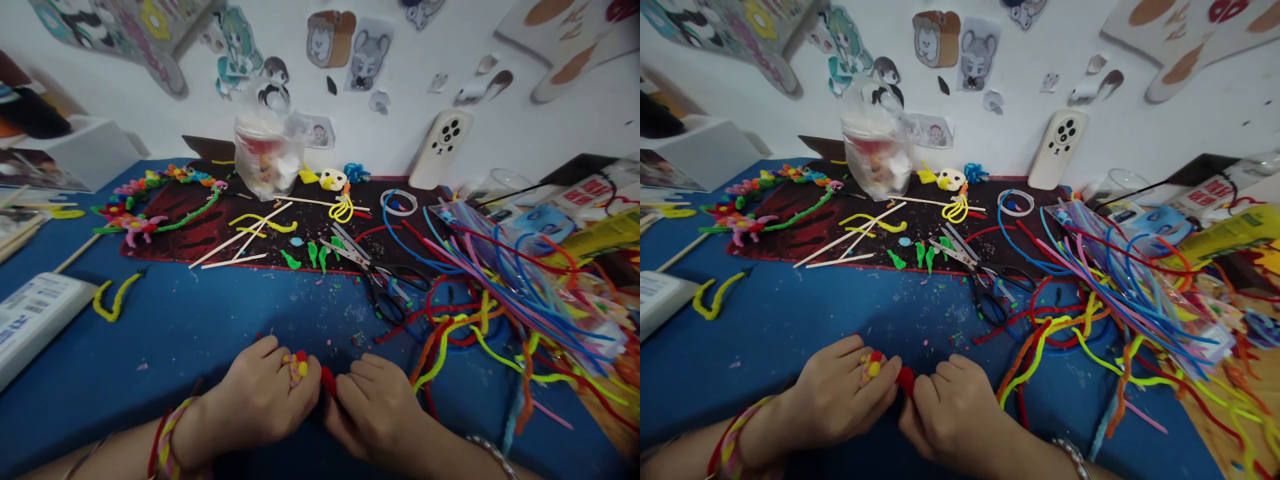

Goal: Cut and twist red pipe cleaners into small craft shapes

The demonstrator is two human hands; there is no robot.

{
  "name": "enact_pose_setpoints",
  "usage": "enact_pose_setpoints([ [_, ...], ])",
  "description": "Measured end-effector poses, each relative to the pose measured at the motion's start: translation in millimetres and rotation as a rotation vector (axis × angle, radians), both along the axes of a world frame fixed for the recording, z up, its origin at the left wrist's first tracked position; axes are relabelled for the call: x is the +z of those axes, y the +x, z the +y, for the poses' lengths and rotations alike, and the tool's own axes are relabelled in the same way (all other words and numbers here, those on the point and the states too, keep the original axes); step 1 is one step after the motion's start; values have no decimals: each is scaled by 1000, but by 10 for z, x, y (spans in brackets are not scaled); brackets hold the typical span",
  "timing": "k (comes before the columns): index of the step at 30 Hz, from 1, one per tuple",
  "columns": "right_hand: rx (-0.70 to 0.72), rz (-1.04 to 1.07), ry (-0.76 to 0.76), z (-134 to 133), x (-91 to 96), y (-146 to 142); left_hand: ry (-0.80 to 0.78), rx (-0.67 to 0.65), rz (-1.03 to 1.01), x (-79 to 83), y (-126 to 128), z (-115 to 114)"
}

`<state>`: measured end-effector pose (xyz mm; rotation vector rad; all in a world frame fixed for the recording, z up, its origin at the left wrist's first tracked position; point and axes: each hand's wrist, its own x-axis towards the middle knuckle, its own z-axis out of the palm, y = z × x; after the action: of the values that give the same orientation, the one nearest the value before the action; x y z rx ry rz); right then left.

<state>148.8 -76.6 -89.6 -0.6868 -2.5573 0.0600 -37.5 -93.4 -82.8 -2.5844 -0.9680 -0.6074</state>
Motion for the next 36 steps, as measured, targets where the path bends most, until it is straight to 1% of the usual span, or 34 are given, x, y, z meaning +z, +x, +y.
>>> enact_pose_setpoints([
  [3, -12, 0, 2, 4, 2, 13, -10, -13, -52, 0, 11, 20],
  [5, -18, -8, 5, 10, 1, 27, -83, -4, -116, 12, 22, 27],
  [7, -21, -17, 15, 18, -1, 39, -271, 33, -193, 40, 35, 23],
  [9, -24, -16, 33, 32, -4, 49, -543, 79, -253, 81, 45, 13],
  [11, -25, -9, 52, 52, -3, 53, -763, 107, -286, 119, 48, 4],
  [13, -25, -2, 67, 76, 7, 55, -851, 113, -303, 139, 44, 4],
  [19, -41, -2, 92, 158, 39, 76, -832, 91, -354, 120, 26, 28],
  [24, -15, -39, 72, 187, 36, 93, -798, 103, -383, 105, 23, 29],
  [31, -13, -26, 60, 194, 32, 110, -622, 120, -339, 63, 31, 30],
  [33, -25, -7, 26, 204, 22, 112, -592, 121, -344, 53, 24, 39],
  [36, -44, 32, -71, 225, 13, 115, -566, 118, -371, 30, 5, 56],
])
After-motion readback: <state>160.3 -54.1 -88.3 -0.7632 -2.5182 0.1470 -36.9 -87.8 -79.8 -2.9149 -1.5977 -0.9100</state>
